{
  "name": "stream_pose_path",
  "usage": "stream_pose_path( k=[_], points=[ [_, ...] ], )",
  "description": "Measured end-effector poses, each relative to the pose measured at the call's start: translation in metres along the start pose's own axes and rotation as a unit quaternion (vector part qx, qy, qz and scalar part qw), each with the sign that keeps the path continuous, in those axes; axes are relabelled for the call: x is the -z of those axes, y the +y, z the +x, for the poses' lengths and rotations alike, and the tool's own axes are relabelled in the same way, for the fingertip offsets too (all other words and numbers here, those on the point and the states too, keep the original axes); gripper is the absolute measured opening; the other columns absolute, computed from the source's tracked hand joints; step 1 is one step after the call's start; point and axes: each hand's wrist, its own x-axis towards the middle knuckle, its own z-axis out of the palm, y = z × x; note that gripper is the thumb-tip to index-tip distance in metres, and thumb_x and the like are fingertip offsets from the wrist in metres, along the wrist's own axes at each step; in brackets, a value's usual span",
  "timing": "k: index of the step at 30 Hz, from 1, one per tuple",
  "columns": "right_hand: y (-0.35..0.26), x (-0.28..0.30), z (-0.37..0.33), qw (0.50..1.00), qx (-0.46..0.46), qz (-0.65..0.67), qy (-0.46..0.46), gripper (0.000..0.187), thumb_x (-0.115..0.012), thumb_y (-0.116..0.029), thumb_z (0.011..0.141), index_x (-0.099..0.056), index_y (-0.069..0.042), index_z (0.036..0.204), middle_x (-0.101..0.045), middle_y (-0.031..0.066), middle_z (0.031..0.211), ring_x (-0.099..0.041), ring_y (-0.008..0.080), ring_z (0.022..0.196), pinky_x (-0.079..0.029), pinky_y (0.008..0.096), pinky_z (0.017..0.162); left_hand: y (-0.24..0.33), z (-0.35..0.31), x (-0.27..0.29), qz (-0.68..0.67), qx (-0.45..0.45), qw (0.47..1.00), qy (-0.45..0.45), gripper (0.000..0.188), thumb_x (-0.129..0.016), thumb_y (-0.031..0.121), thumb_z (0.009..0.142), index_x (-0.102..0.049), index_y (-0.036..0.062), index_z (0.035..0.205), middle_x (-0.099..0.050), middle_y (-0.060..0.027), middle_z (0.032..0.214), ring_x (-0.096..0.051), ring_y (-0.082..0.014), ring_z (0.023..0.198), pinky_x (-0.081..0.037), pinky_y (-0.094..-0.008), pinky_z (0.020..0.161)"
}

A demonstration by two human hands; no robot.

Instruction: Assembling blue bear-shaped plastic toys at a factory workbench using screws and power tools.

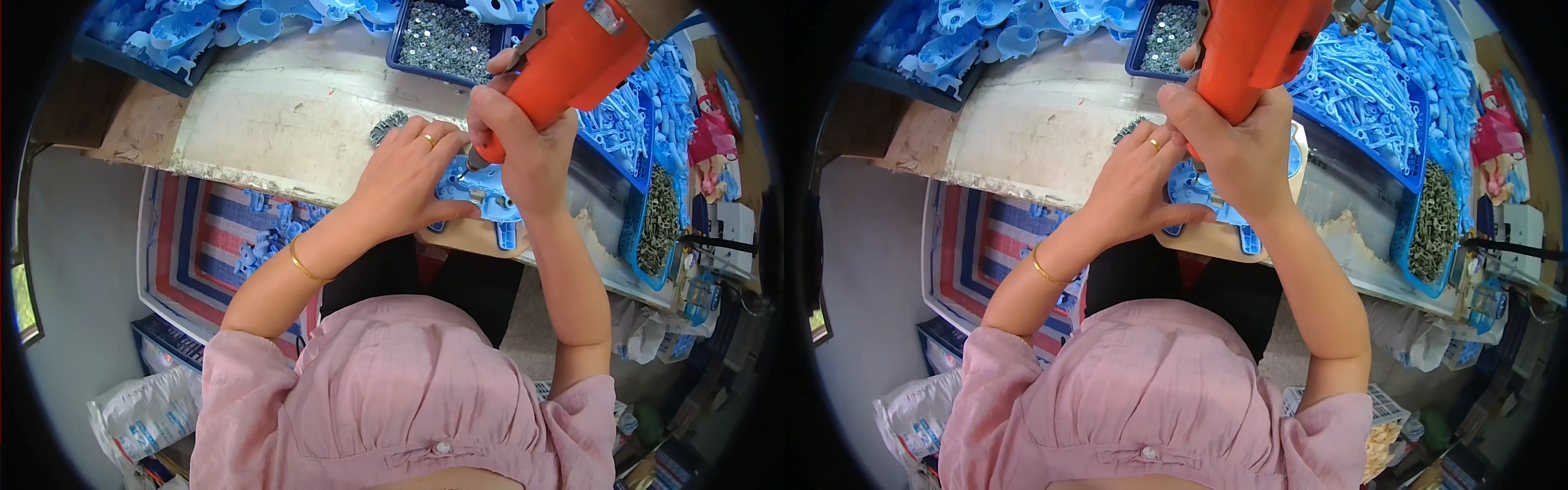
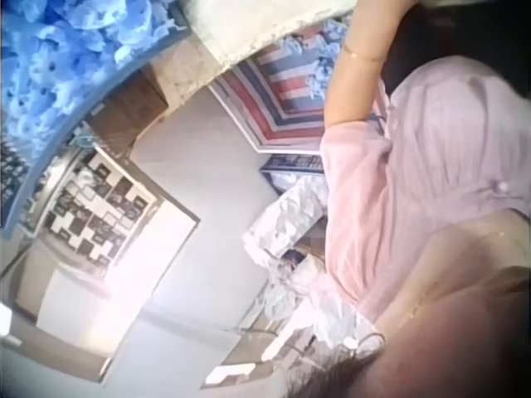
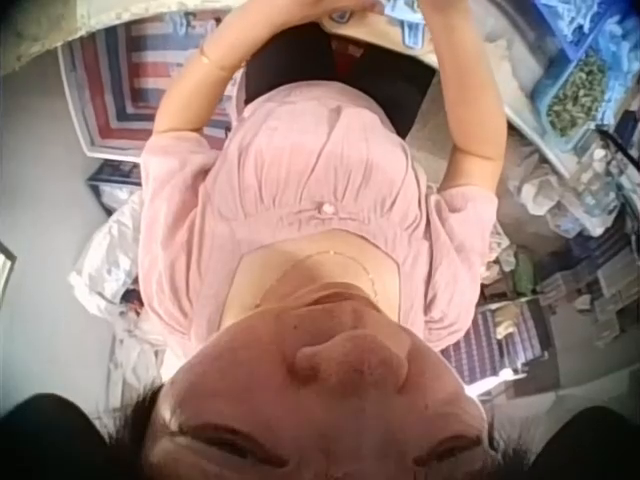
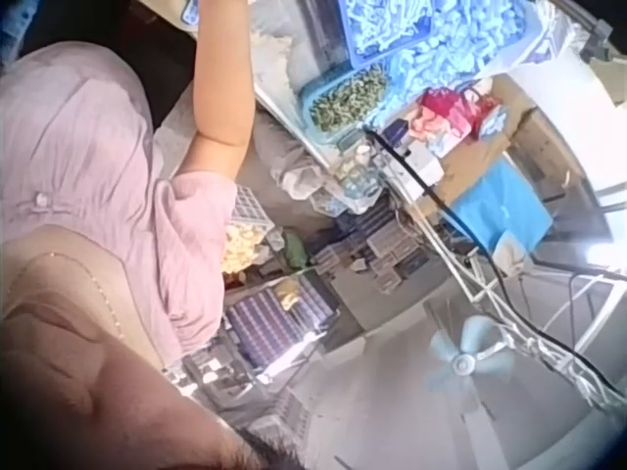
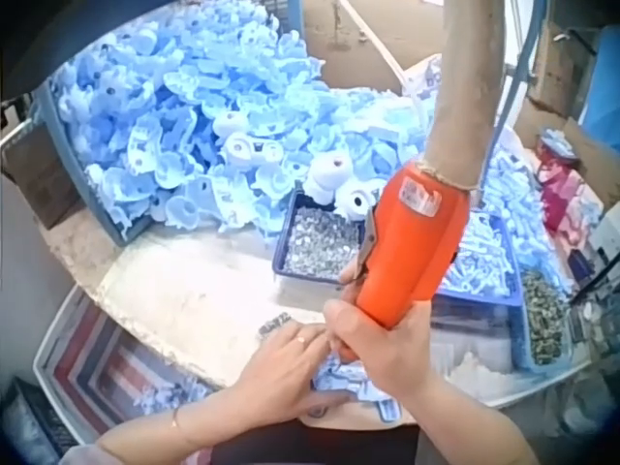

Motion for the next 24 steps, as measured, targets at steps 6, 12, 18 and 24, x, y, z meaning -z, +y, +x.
stream_pose_path(
  k=[6, 12, 18, 24],
  points=[
    [0.003, -0.004, -0.005, 1.0, -0.004, 0.001, 0.018, 0.025, -0.067, -0.001, 0.088, -0.058, 0.003, 0.111, -0.062, 0.0042, 0.077, -0.059, 0.0093, 0.061, -0.048, 0.0251, 0.055, -0.002, -0.001, -0.005, 0.005, -0.012, 1.0, 0.011, 0.072, -0.088, 0.043, 0.065, -0.059, 0.0053, 0.119, -0.061, -0.0103, 0.117, -0.055, -0.0317, 0.108, -0.046, -0.0416, 0.094],
    [0.01, -0.008, -0.012, 0.998, 0.039, -0.046, 0.027, 0.014, -0.068, 0.001, 0.087, -0.061, 0.002, 0.1, -0.062, 0.003, 0.078, -0.059, 0.0085, 0.06, -0.048, 0.023, 0.056, -0.005, -0.002, -0.015, 0.009, -0.026, 0.999, 0.043, 0.069, -0.089, 0.041, 0.063, -0.059, 0.0055, 0.115, -0.061, -0.0099, 0.114, -0.055, -0.0309, 0.106, -0.046, -0.0412, 0.091],
    [0.013, -0.004, -0.01, 0.999, 0.009, -0.026, 0.038, 0.017, -0.067, -0.001, 0.088, -0.06, 0.002, 0.103, -0.062, 0.0033, 0.076, -0.058, 0.0085, 0.06, -0.048, 0.0241, 0.056, 0.001, 0.0, -0.007, 0.021, -0.003, 1.0, 0.012, 0.07, -0.089, 0.038, 0.064, -0.059, 0.006, 0.118, -0.061, -0.0096, 0.115, -0.056, -0.0307, 0.107, -0.046, -0.0418, 0.092],
    [-0.017, 0.003, 0.001, 0.999, 0.003, -0.021, -0.034, 0.03, -0.07, -0.008, 0.093, -0.056, 0.002, 0.117, -0.064, 0.0035, 0.081, -0.062, 0.0098, 0.069, -0.049, 0.0249, 0.062, 0.005, 0.002, -0.003, 0.014, 0.003, 1.0, 0.001, 0.077, -0.089, 0.039, 0.065, -0.058, 0.0051, 0.127, -0.061, -0.0112, 0.12, -0.056, -0.0327, 0.11, -0.045, -0.0429, 0.095]
  ],
)
